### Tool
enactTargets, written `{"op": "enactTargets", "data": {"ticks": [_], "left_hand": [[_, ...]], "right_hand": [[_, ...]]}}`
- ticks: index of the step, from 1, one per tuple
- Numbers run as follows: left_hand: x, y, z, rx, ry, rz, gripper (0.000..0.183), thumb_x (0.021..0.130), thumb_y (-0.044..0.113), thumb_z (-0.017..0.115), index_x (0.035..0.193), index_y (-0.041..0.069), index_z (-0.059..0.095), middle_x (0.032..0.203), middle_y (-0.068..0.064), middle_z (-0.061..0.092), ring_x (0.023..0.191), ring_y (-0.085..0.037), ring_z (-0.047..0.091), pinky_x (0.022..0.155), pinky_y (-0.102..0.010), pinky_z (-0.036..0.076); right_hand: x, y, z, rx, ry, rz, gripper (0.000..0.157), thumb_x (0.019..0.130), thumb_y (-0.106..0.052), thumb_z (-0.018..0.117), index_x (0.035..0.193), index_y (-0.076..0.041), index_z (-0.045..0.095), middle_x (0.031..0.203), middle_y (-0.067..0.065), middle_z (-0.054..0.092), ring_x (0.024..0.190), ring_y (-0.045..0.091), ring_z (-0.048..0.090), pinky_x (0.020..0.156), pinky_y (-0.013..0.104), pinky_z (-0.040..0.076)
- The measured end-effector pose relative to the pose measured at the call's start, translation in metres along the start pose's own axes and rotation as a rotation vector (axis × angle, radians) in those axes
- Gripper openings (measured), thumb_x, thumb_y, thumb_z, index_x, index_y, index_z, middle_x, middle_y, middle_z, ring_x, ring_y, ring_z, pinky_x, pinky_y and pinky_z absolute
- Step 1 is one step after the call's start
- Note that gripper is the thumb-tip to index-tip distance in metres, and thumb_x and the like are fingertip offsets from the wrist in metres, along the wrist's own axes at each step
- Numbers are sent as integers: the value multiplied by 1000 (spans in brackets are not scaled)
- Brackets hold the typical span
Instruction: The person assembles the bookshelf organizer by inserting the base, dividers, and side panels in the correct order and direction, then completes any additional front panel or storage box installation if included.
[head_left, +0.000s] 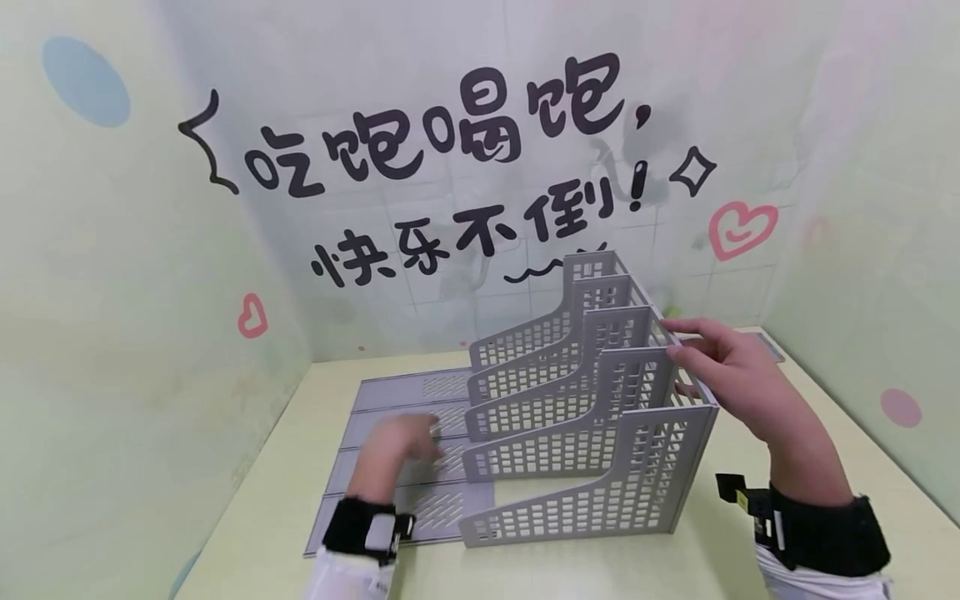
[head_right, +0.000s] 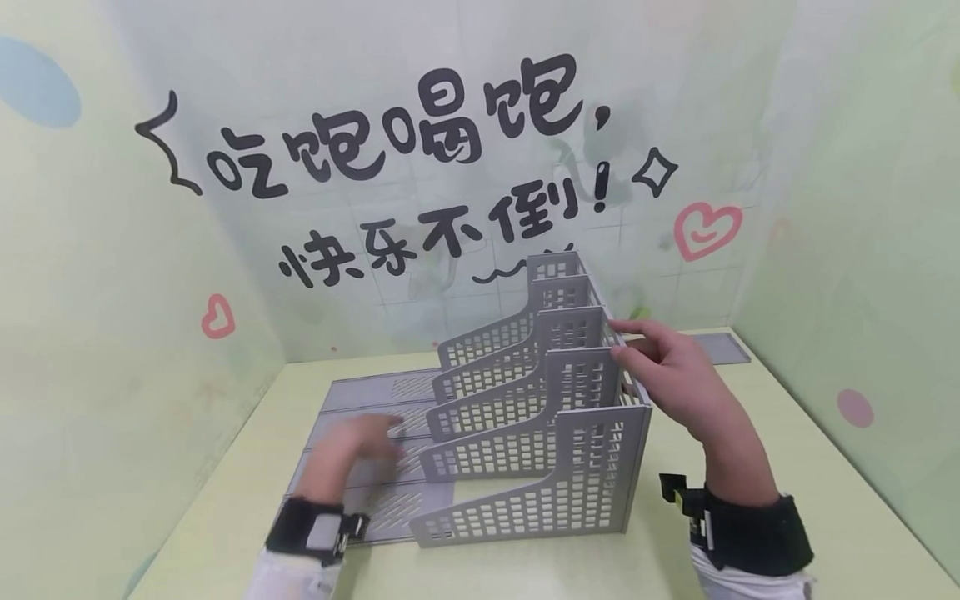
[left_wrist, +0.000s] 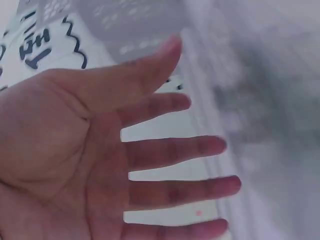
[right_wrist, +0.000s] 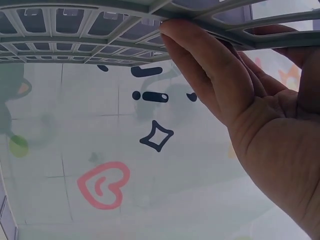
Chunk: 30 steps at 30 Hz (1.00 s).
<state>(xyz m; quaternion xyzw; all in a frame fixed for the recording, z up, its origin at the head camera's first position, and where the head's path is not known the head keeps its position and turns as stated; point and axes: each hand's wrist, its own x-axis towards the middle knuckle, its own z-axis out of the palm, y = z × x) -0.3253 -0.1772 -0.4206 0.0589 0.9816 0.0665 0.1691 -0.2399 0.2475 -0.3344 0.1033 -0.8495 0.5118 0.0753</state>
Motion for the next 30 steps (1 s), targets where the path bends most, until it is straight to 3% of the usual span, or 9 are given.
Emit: {"op": "enactTargets", "data": {"ticks": [3,5,8,11,16,19,22,25,30], "left_hand": [[35,5,-23,-17,48,30,56,98,25,75,148,4,59,149,-19,64,137,-41,61,114,-58,50],[66,6,-27,-54,121,59,51,101,23,71,146,3,60,148,-19,64,136,-40,61,113,-57,51],[109,5,-16,-141,211,107,47,104,21,66,146,2,60,150,-22,62,138,-40,60,114,-55,51],[137,2,0,-199,272,128,42,104,21,66,142,3,65,147,-22,64,137,-41,60,114,-58,50],[153,3,11,-258,349,127,24,103,25,70,122,13,78,131,-13,76,122,-38,69,106,-70,48],[158,5,11,-278,360,119,17,105,26,68,109,15,80,114,-10,79,100,-31,72,88,-59,55],[162,8,10,-291,372,89,16,106,25,66,103,14,78,107,-9,78,87,-26,67,72,-47,51],[163,12,6,-289,376,66,14,105,22,67,104,12,76,109,-11,77,88,-27,67,72,-45,52],[162,23,-2,-291,328,11,15,104,23,69,102,10,75,111,-13,77,96,-29,68,83,-58,54]], "right_hand": [[0,0,-2,2,-4,6,52,109,-22,61,156,-1,50,108,-8,77,91,2,73,78,28,66],[0,1,-3,12,-5,12,52,109,-22,61,156,-2,49,108,-9,77,91,2,73,78,27,66],[0,2,-2,32,-11,27,52,110,-21,61,157,-3,49,112,-5,77,93,2,73,79,26,66],[0,3,0,48,-19,32,52,110,-20,61,157,-3,48,118,5,76,95,1,72,81,26,65],[0,2,3,56,-22,26,52,110,-18,60,158,-3,47,122,13,75,96,1,71,82,27,65],[0,1,4,61,-23,21,51,110,-18,60,157,-3,48,121,12,76,96,1,72,82,27,65],[0,1,5,66,-29,21,51,110,-18,60,157,-3,48,119,11,76,96,2,71,82,27,65],[0,1,5,70,-30,24,52,109,-19,61,157,-2,47,118,11,76,96,2,71,82,28,65],[0,1,3,64,-24,23,52,109,-19,61,157,-2,47,121,15,75,96,2,71,82,27,65]]}}
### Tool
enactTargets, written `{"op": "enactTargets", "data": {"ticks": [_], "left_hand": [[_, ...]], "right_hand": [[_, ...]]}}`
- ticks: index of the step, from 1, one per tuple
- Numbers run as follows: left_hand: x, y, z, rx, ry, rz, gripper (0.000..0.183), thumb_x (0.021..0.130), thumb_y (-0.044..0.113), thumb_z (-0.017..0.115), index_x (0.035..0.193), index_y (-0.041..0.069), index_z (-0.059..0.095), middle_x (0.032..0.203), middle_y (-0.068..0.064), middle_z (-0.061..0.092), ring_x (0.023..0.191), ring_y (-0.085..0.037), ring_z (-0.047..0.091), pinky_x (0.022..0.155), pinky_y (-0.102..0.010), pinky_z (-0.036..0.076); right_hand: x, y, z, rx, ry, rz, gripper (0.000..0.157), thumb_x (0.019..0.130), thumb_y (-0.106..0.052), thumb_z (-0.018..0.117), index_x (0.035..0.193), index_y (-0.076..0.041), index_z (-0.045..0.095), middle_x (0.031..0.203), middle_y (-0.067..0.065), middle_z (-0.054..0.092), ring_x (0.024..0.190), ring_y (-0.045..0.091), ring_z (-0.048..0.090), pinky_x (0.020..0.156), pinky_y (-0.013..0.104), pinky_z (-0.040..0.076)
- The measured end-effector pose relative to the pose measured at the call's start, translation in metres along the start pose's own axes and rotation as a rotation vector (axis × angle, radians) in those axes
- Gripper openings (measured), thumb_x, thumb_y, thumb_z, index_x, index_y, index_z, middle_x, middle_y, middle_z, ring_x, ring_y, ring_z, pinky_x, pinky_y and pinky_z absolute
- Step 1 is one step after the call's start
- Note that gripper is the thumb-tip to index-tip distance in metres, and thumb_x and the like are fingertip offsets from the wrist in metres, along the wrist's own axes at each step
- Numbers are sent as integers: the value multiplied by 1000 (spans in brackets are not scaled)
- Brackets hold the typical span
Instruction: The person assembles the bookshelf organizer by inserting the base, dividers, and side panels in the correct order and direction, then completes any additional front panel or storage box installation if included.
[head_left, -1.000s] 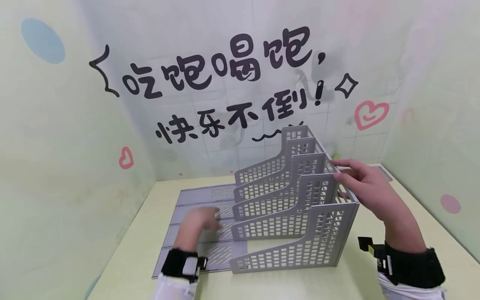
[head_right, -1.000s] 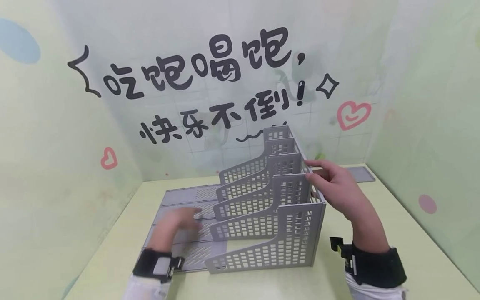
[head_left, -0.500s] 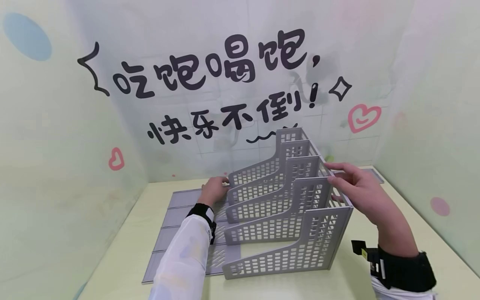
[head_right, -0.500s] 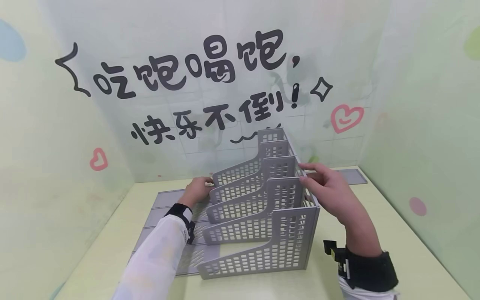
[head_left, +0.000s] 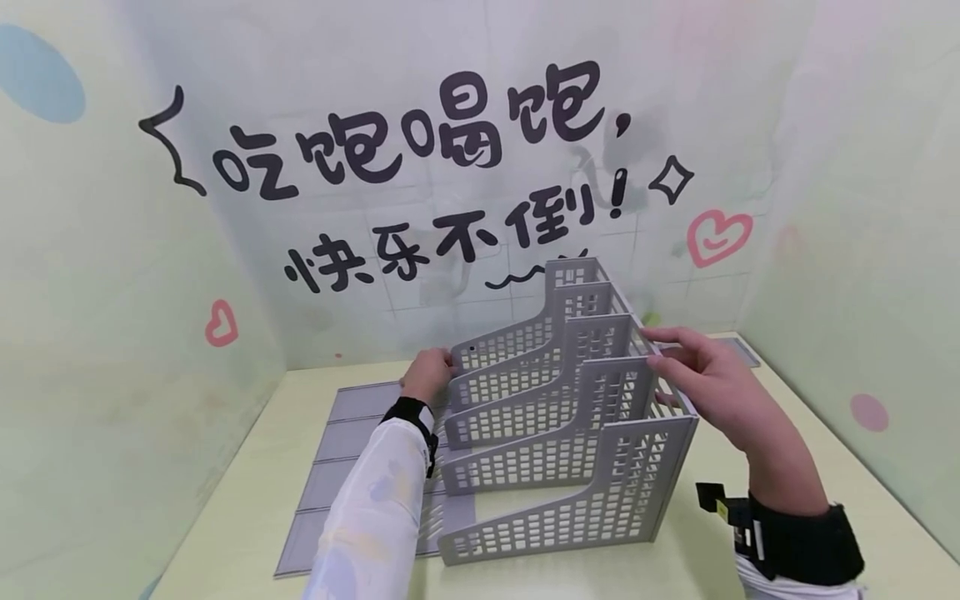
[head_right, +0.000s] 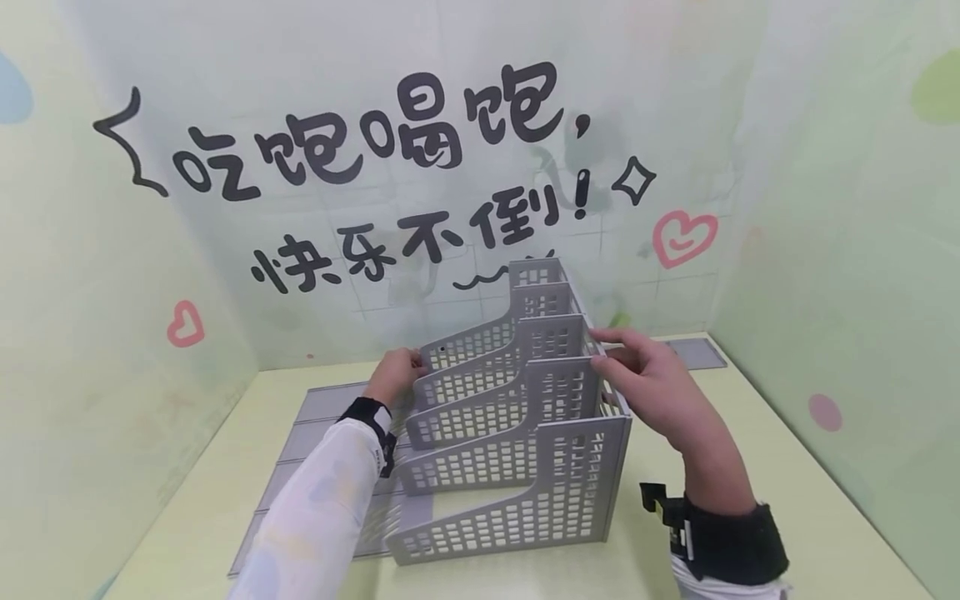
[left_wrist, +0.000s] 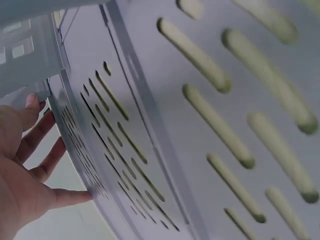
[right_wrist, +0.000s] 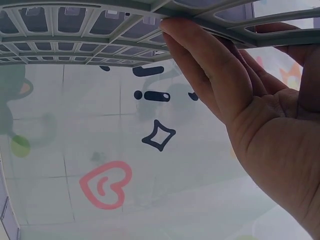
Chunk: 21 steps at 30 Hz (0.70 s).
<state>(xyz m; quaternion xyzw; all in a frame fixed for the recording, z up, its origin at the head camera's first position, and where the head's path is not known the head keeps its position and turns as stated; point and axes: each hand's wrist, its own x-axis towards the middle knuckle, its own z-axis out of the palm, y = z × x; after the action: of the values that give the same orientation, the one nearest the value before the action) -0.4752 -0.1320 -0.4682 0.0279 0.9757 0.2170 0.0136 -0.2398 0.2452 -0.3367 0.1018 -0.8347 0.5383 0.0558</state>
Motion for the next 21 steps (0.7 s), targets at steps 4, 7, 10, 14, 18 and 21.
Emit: {"op": "enactTargets", "data": {"ticks": [4,7,10,14,18,21], "left_hand": [[5,1,3,-3,-23,-51,16,105,26,68,101,11,72,111,-13,77,98,-29,67,87,-68,50],[12,-1,8,-10,-40,-82,16,106,27,67,100,12,69,111,-12,75,103,-30,66,91,-71,47],[15,-2,11,-11,-57,-110,16,107,28,65,105,13,69,118,-13,74,116,-35,64,97,-76,44],[14,-3,14,-10,-56,-110,21,108,30,62,118,13,70,133,-15,71,133,-43,58,105,-83,37],[14,-5,14,-25,-41,-80,25,107,30,62,123,12,70,136,-15,71,134,-44,59,110,-88,30],[15,-6,13,-61,-32,-62,28,109,29,60,128,13,71,134,-14,73,134,-41,61,113,-90,24]], "right_hand": [[0,0,0,0,-1,-1,51,109,-18,61,157,-3,48,121,15,75,96,2,71,82,28,65],[2,-1,0,1,-2,-3,51,109,-18,61,156,-3,48,121,16,74,96,2,71,82,27,65],[3,-1,1,-2,-8,-5,51,109,-18,61,156,-2,48,125,21,73,96,2,71,81,28,65],[3,-2,1,-15,-13,1,51,110,-19,60,157,-3,48,130,26,71,96,2,72,81,27,65],[2,-2,1,-20,-10,12,52,110,-20,60,158,-4,47,132,27,69,97,2,71,82,26,64],[1,-1,1,-20,-6,16,52,110,-20,60,158,-4,46,132,28,69,97,2,71,82,26,64]]}}
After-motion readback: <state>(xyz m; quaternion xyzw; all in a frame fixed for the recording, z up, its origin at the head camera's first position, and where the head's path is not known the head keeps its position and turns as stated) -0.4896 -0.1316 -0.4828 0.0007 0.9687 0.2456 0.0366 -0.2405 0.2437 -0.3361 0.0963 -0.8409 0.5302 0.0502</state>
